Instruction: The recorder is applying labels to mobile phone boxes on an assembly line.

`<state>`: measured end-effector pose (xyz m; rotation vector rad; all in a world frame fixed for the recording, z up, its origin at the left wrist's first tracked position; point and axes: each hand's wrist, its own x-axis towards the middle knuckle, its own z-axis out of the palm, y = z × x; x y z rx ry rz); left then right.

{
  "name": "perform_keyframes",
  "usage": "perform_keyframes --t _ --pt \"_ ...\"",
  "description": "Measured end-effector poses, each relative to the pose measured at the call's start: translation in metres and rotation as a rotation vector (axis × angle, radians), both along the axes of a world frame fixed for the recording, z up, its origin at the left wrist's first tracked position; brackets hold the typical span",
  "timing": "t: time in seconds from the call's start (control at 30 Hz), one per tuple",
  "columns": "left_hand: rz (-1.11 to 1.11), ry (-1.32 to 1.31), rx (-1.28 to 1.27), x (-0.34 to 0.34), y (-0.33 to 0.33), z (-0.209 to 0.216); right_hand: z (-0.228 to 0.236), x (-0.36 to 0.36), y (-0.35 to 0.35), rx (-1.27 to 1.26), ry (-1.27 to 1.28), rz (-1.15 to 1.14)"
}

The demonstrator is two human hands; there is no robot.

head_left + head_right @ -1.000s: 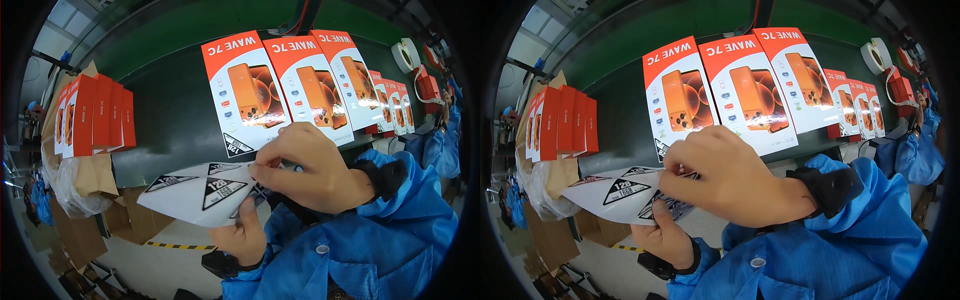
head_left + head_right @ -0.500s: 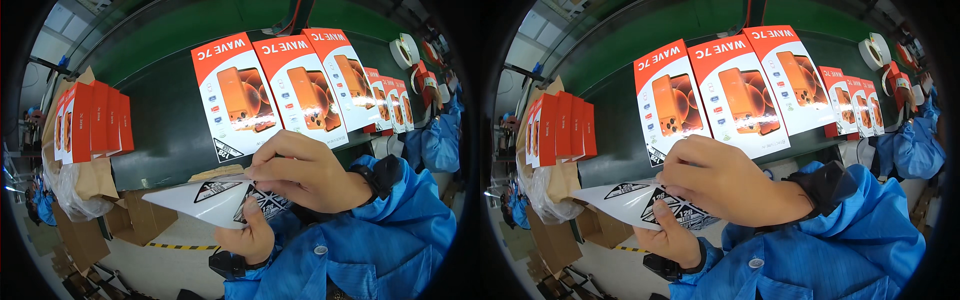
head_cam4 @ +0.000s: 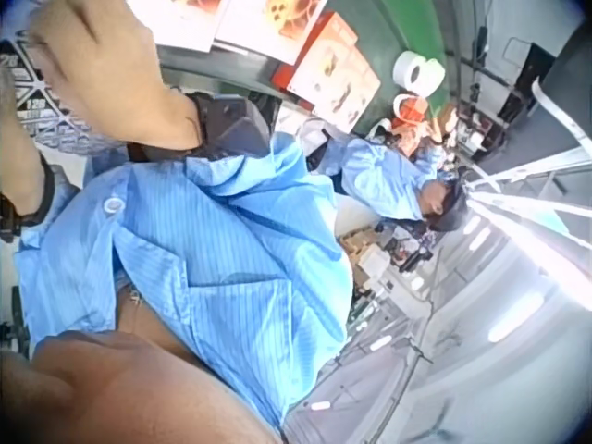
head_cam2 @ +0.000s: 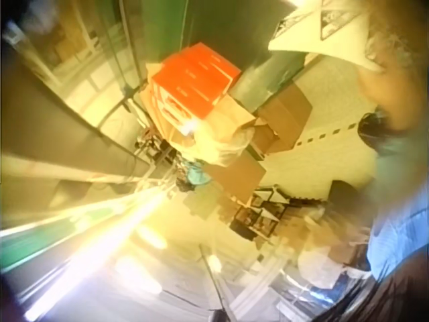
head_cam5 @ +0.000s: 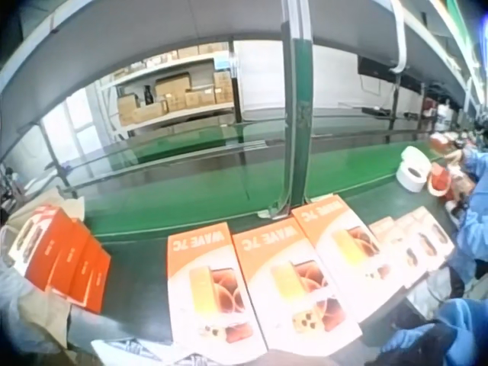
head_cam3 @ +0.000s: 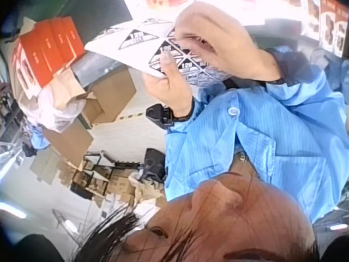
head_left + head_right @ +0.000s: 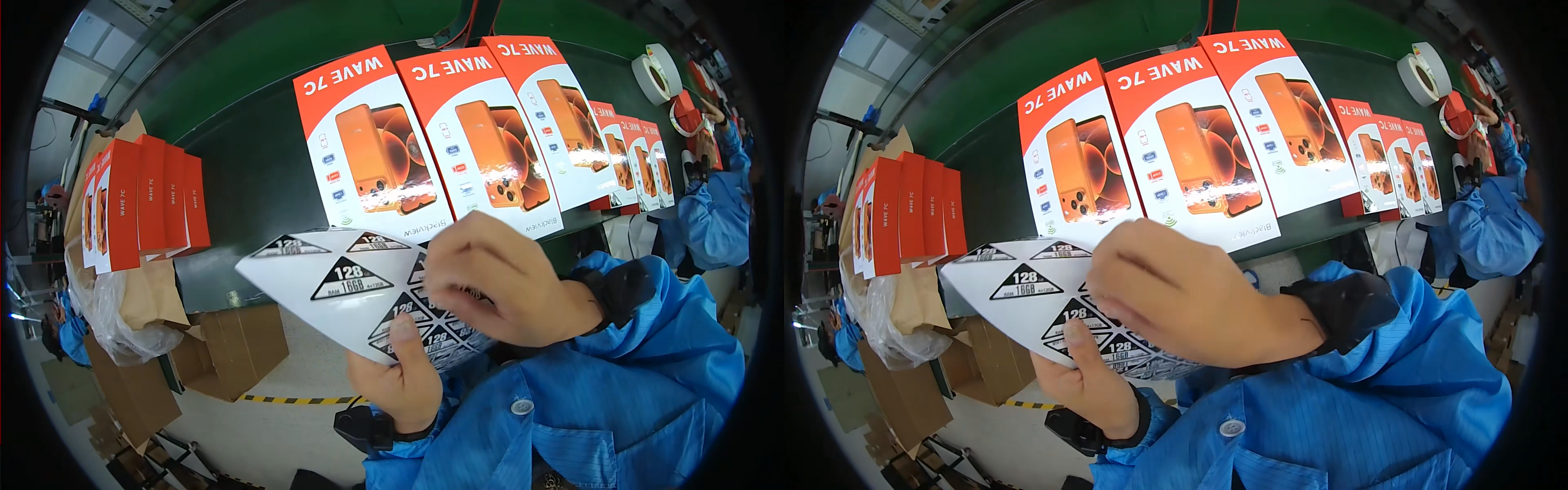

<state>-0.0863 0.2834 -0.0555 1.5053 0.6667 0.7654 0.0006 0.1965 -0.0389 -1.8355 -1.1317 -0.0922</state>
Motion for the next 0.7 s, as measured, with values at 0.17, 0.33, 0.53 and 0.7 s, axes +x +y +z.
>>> perform_keyframes --t 0.17,0.33,0.53,0.7 --pt "-0.081 0.01 0.075 -0.006 -0.001 -0.01 -0.001 0.003 -0.007 -0.067 0.018 0.06" --pt "-0.157 0.062 0.251 -0.01 0.002 -0.009 0.004 -0.001 -0.007 -0.128 -0.083 0.061" --pt "-0.133 0.16 0.107 -0.007 0.0 0.005 -0.006 -0.004 -0.005 -0.106 -0.33 -0.008" --pt "-0.012 0.099 -0.013 -0.003 -0.002 0.007 -0.004 0.0 -0.007 -0.022 -0.362 -0.011"
